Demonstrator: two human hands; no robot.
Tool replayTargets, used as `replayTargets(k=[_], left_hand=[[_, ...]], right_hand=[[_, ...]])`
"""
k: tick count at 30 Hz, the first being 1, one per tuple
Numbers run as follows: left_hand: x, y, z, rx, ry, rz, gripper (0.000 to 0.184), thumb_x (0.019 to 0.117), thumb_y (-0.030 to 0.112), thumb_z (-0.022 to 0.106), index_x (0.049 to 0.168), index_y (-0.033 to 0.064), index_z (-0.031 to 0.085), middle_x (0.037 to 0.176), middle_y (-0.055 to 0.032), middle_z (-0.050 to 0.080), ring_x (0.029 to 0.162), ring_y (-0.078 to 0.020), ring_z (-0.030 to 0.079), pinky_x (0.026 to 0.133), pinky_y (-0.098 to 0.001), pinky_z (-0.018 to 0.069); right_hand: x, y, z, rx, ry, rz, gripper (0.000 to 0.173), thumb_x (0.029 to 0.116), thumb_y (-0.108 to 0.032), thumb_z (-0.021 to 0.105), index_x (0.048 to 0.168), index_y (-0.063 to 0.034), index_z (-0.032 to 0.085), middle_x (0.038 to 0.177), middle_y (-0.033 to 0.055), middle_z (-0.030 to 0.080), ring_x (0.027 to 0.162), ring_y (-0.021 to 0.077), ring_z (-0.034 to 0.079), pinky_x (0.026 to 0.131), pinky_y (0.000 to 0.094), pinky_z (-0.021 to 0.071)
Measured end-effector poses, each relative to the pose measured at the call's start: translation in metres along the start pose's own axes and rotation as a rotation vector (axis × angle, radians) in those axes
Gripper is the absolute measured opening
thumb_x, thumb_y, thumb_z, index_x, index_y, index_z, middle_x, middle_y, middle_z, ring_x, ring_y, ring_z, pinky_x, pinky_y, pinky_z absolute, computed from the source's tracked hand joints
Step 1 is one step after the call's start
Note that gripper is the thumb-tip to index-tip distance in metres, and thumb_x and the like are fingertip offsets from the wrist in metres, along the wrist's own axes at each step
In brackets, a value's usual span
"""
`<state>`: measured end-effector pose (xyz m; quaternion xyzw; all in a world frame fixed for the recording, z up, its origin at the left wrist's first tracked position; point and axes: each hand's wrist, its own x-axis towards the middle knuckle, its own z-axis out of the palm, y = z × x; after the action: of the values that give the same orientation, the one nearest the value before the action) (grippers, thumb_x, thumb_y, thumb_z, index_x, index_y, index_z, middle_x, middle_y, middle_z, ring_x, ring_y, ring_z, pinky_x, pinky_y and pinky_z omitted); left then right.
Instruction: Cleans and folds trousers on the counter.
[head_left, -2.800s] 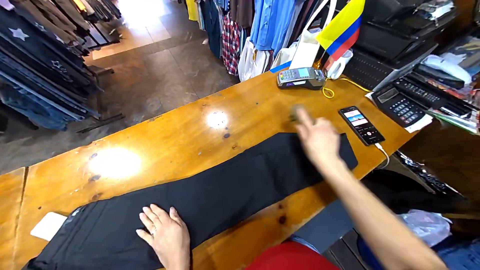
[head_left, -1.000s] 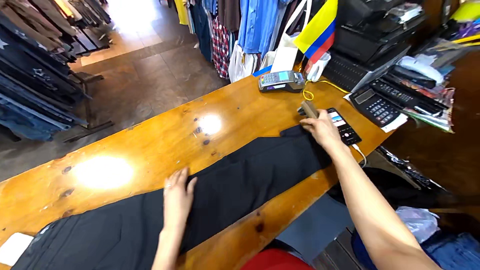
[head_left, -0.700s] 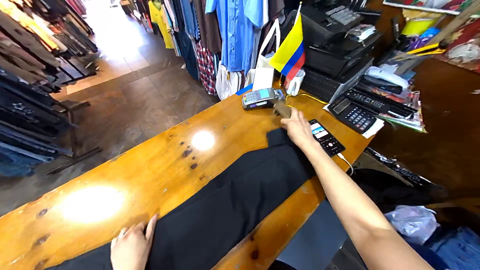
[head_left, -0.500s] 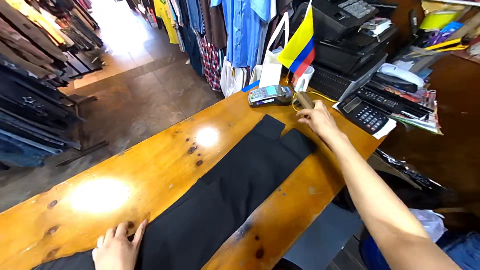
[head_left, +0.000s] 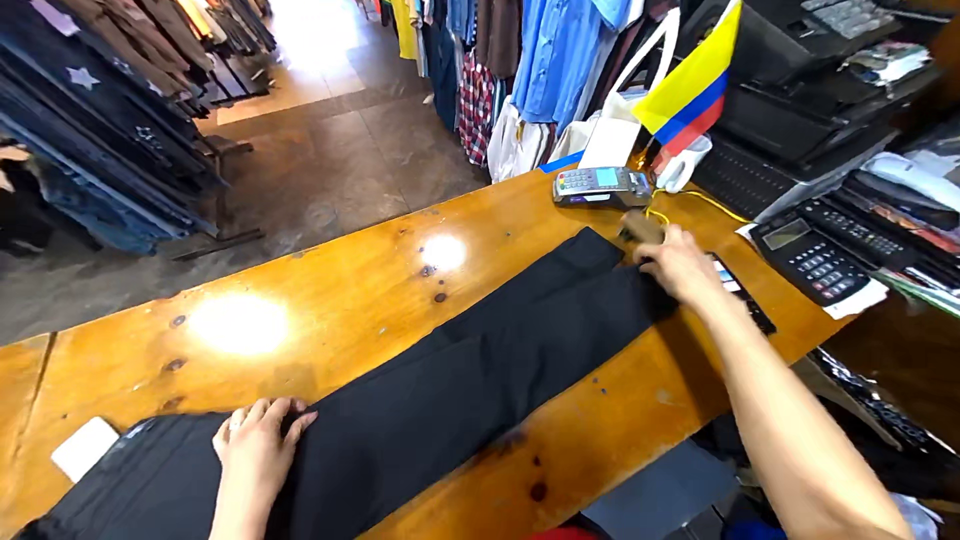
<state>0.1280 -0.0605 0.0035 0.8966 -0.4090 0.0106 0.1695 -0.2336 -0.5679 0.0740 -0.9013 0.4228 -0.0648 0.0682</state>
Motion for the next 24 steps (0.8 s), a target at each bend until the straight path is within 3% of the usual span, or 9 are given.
replayTargets(k=[4, 7, 10, 12, 15, 18, 20, 22, 24], left_hand=[[-0.006, 0.009, -0.008, -0.017, 0.110, -0.135, 0.021, 0.0929, 0.011, 0.074, 0.106, -0.0044, 0.070, 0.110, -0.0308, 0.065, 0.114, -0.0549, 0.057, 0.100, -0.0756, 0.0345], [-0.024, 0.028, -0.011, -0.010, 0.272, -0.260, 0.041, 0.0981, 0.009, 0.064, 0.135, -0.0089, 0.056, 0.141, -0.0353, 0.052, 0.137, -0.0537, 0.045, 0.112, -0.0702, 0.0306], [-0.056, 0.064, 0.002, -0.019, 0.301, -0.337, 0.048, 0.1041, 0.009, 0.047, 0.147, -0.0123, 0.044, 0.155, -0.0366, 0.036, 0.148, -0.0525, 0.029, 0.121, -0.0658, 0.0214], [-0.080, 0.085, 0.025, 0.003, 0.288, -0.353, 0.053, 0.1064, 0.019, 0.040, 0.148, -0.0129, 0.042, 0.155, -0.0374, 0.035, 0.148, -0.0537, 0.029, 0.120, -0.0692, 0.0187], [-0.106, 0.091, 0.064, 0.150, 0.221, -0.434, 0.063, 0.1089, 0.034, 0.028, 0.149, -0.0112, 0.042, 0.156, -0.0333, 0.039, 0.148, -0.0489, 0.034, 0.121, -0.0656, 0.0199], [-0.107, 0.093, 0.069, 0.185, 0.177, -0.471, 0.064, 0.1093, 0.035, 0.024, 0.150, -0.0104, 0.042, 0.156, -0.0318, 0.038, 0.148, -0.0466, 0.034, 0.122, -0.0637, 0.0196], [-0.105, 0.095, 0.067, 0.169, 0.182, -0.478, 0.064, 0.1092, 0.035, 0.024, 0.150, -0.0108, 0.042, 0.156, -0.0315, 0.039, 0.148, -0.0461, 0.035, 0.121, -0.0641, 0.0201], [-0.106, 0.096, 0.067, 0.171, 0.191, -0.483, 0.064, 0.1093, 0.035, 0.023, 0.150, -0.0105, 0.042, 0.156, -0.0312, 0.040, 0.148, -0.0456, 0.036, 0.121, -0.0642, 0.0200], [-0.103, 0.095, 0.068, 0.192, 0.202, -0.488, 0.063, 0.1092, 0.034, 0.024, 0.149, -0.0103, 0.043, 0.156, -0.0305, 0.041, 0.148, -0.0450, 0.037, 0.121, -0.0641, 0.0203]], right_hand=[[0.044, -0.031, -0.019, 0.033, 0.103, -0.054, 0.021, 0.0917, 0.000, 0.072, 0.112, -0.0057, 0.072, 0.138, 0.0413, 0.046, 0.124, 0.0647, 0.047, 0.084, 0.0781, 0.0455], [0.058, -0.081, -0.004, 0.073, 0.067, -0.049, 0.049, 0.0958, -0.006, 0.067, 0.143, -0.0167, 0.061, 0.137, 0.0458, 0.044, 0.117, 0.0686, 0.049, 0.083, 0.0806, 0.0443], [0.002, -0.197, 0.025, 0.149, 0.016, -0.186, 0.068, 0.1009, -0.020, 0.060, 0.162, -0.0279, 0.031, 0.124, 0.0354, 0.055, 0.092, 0.0509, 0.065, 0.071, 0.0622, 0.0563], [-0.071, -0.284, 0.061, 0.335, -0.072, -0.419, 0.056, 0.1031, -0.029, 0.059, 0.156, -0.0303, 0.040, 0.111, 0.0234, 0.060, 0.080, 0.0358, 0.068, 0.061, 0.0501, 0.0584], [-0.149, -0.355, 0.120, 0.486, -0.409, -0.685, 0.046, 0.1066, -0.026, 0.051, 0.149, -0.0430, 0.050, 0.122, 0.0209, 0.064, 0.105, 0.0378, 0.067, 0.080, 0.0529, 0.0572], [-0.112, -0.296, 0.120, 0.235, -0.160, -0.725, 0.049, 0.1026, -0.016, 0.058, 0.146, -0.0377, 0.055, 0.111, 0.0177, 0.070, 0.099, 0.0378, 0.069, 0.073, 0.0504, 0.0590], [-0.041, -0.203, 0.089, -0.024, -0.020, -0.448, 0.043, 0.1064, -0.026, 0.053, 0.148, -0.0348, 0.052, 0.114, 0.0210, 0.069, 0.100, 0.0435, 0.068, 0.069, 0.0545, 0.0578], [0.024, -0.116, 0.055, -0.118, 0.028, -0.062, 0.043, 0.1091, -0.028, 0.046, 0.152, -0.0274, 0.048, 0.124, 0.0355, 0.060, 0.107, 0.0599, 0.060, 0.069, 0.0701, 0.0508], [0.044, -0.114, 0.026, -0.036, 0.108, 0.097, 0.049, 0.1088, -0.029, 0.046, 0.157, -0.0220, 0.042, 0.133, 0.0438, 0.050, 0.110, 0.0666, 0.055, 0.075, 0.0764, 0.0468]])
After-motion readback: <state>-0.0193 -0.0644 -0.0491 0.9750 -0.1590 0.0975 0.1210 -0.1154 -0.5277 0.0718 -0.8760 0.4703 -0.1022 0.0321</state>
